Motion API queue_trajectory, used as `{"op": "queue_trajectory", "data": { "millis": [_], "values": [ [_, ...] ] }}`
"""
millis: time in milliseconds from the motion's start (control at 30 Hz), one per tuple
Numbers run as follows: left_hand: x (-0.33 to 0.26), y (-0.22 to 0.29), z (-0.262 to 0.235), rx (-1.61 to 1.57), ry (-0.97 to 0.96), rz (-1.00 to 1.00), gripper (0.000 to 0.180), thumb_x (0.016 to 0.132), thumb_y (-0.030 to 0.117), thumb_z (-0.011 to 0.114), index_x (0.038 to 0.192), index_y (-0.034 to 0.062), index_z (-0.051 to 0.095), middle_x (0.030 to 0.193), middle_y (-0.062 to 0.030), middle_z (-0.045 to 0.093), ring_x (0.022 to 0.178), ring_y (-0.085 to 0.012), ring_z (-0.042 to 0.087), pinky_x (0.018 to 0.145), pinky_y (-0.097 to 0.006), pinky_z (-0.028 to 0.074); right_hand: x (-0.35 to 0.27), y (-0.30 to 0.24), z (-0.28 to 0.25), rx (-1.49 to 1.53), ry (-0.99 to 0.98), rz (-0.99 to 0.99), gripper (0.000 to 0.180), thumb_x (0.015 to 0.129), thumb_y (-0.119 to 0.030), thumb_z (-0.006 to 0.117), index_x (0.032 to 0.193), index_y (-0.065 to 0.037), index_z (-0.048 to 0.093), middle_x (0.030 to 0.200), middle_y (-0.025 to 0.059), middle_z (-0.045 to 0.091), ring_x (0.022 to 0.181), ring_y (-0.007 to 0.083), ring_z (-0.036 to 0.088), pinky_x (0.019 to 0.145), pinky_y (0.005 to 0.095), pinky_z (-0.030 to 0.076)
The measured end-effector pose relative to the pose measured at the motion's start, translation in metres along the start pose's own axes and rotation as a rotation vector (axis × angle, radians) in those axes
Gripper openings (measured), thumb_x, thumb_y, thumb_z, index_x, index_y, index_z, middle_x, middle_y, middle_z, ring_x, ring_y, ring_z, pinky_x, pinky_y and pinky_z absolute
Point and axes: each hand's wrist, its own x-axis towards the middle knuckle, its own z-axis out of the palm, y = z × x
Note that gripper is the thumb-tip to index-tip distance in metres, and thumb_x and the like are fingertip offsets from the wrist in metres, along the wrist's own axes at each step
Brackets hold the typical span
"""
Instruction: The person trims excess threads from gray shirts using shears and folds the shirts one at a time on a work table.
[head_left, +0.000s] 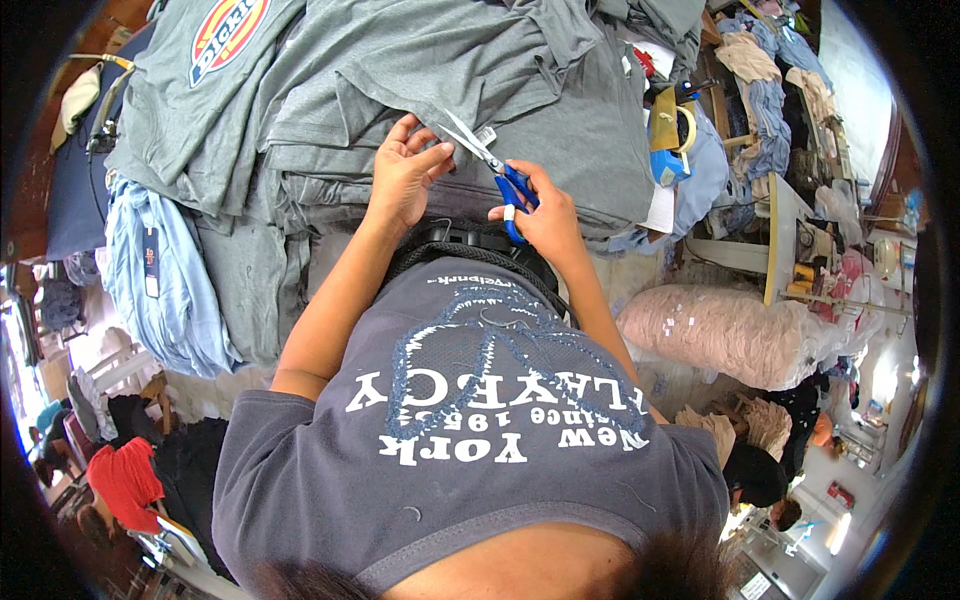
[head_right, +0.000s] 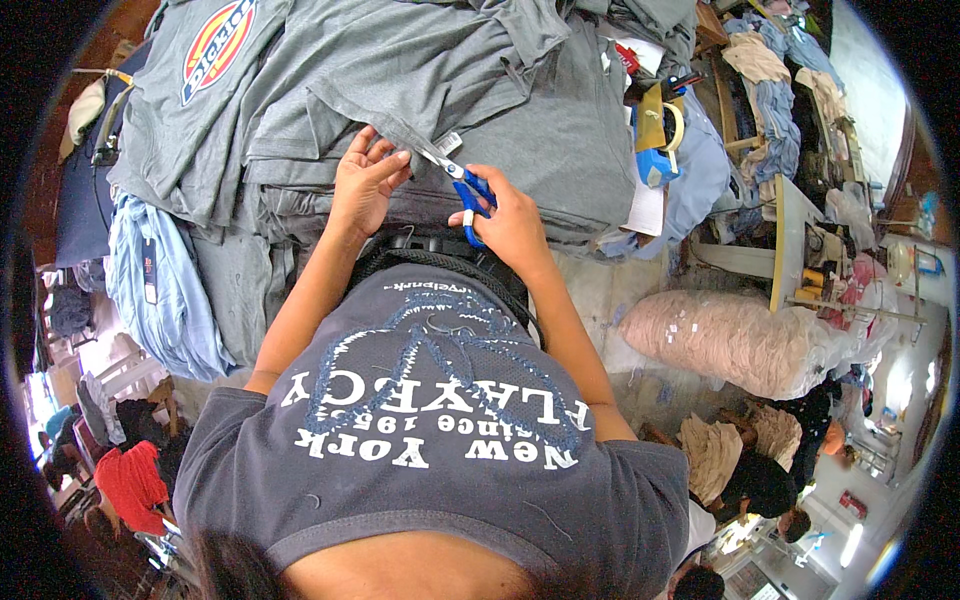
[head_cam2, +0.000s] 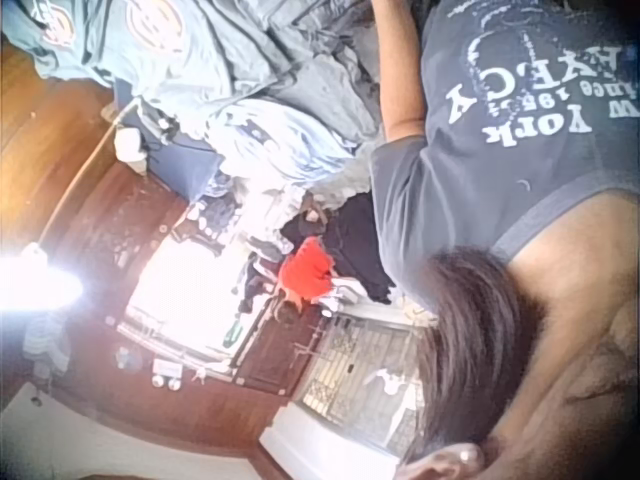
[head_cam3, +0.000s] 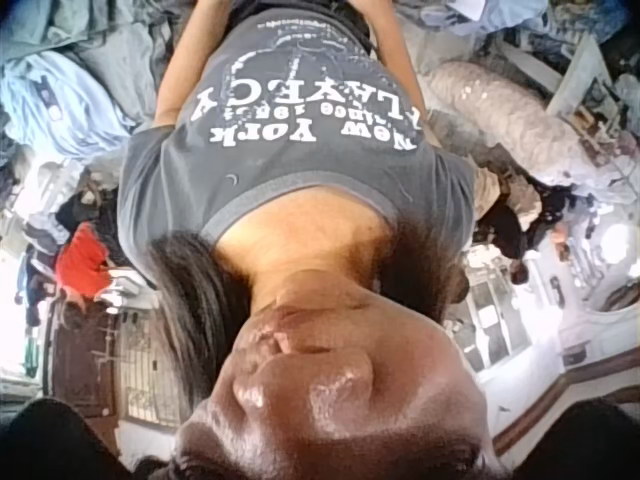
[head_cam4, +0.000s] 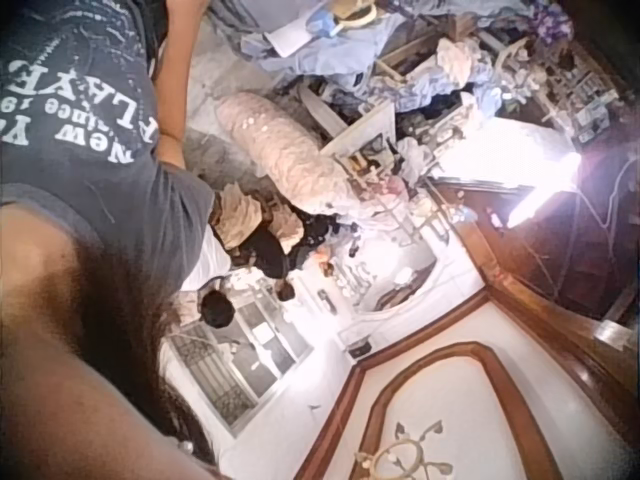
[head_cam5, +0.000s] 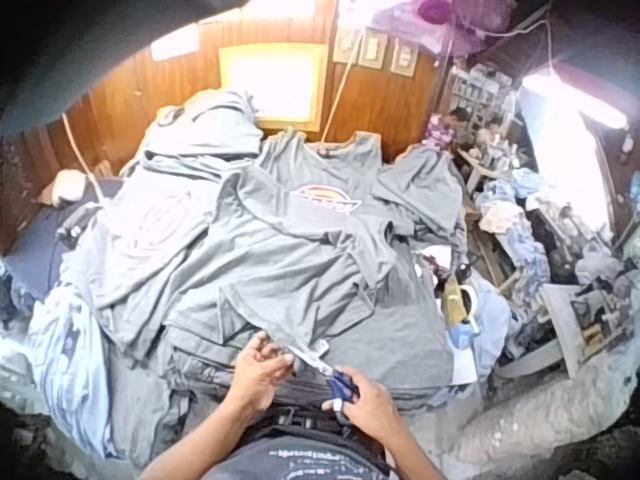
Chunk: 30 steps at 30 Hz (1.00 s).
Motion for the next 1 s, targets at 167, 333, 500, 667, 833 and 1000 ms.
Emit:
{"op": "queue_trajectory", "data": {
  "millis": [167,333,500,667,833,1000],
  "values": [
    [0.002,-0.003,-0.002,-0.025,-0.005,-0.011,0.061,0.069,-0.007,0.061,0.121,0.0038,0.03,0.09,-0.0018,0.05,0.079,-0.0113,0.054,0.065,-0.027,0.049,-0.001,0.011,0.002,0.087,-0.044,0.043,0.054,0.056,-0.017,0.077,0.104,-0.009,0.051,0.06,0.0053,0.047,0.054,0.0139,0.047,0.051,0.0275,0.04],
    [0.002,-0.004,-0.002,-0.007,0.016,-0.008,0.06,0.069,-0.007,0.061,0.119,0.0041,0.032,0.092,-0.002,0.049,0.08,-0.0113,0.054,0.065,-0.027,0.049,-0.005,0.018,0.006,0.2,-0.078,0.127,0.053,0.057,-0.016,0.076,0.104,-0.008,0.052,0.057,0.0039,0.043,0.052,0.0113,0.045,0.049,0.0256,0.039],
    [0.001,-0.005,-0.003,0.012,0.016,-0.013,0.056,0.068,-0.007,0.061,0.117,0.0042,0.035,0.093,-0.0022,0.048,0.08,-0.0115,0.054,0.066,-0.027,0.049,-0.002,0.01,0.011,0.021,0.041,-0.007,0.054,0.057,-0.013,0.076,0.105,-0.008,0.051,0.056,0.0009,0.042,0.05,0.0098,0.041,0.048,0.0238,0.036],
    [0.0,-0.003,-0.002,0.008,-0.022,0.001,0.054,0.069,-0.006,0.061,0.116,0.0038,0.036,0.096,-0.0025,0.049,0.08,-0.0115,0.054,0.066,-0.027,0.049,0.008,0.005,0.015,0.022,0.05,-0.043,0.056,0.056,-0.013,0.077,0.105,-0.009,0.051,0.057,-0.0005,0.041,0.051,0.009,0.04,0.047,0.0234,0.034],
    [-0.002,-0.002,-0.001,0.014,-0.011,-0.005,0.055,0.069,-0.006,0.061,0.116,0.0034,0.036,0.095,-0.0034,0.05,0.079,-0.0117,0.055,0.066,-0.027,0.049,0.008,0.009,0.009,0.09,-0.059,0.038,0.05,0.058,-0.012,0.074,0.102,-0.008,0.051,0.057,0.0047,0.044,0.051,0.0117,0.043,0.046,0.0262,0.036],
    [0.001,-0.007,-0.006,0.024,0.017,-0.001,0.053,0.068,-0.006,0.061,0.115,0.003,0.038,0.093,-0.0045,0.051,0.077,-0.0122,0.054,0.066,-0.027,0.048,0.003,0.02,0.01,0.233,-0.112,0.201,0.052,0.058,-0.011,0.075,0.103,-0.006,0.049,0.061,0.0027,0.049,0.054,0.0086,0.044,0.047,0.0245,0.036]
  ]
}}
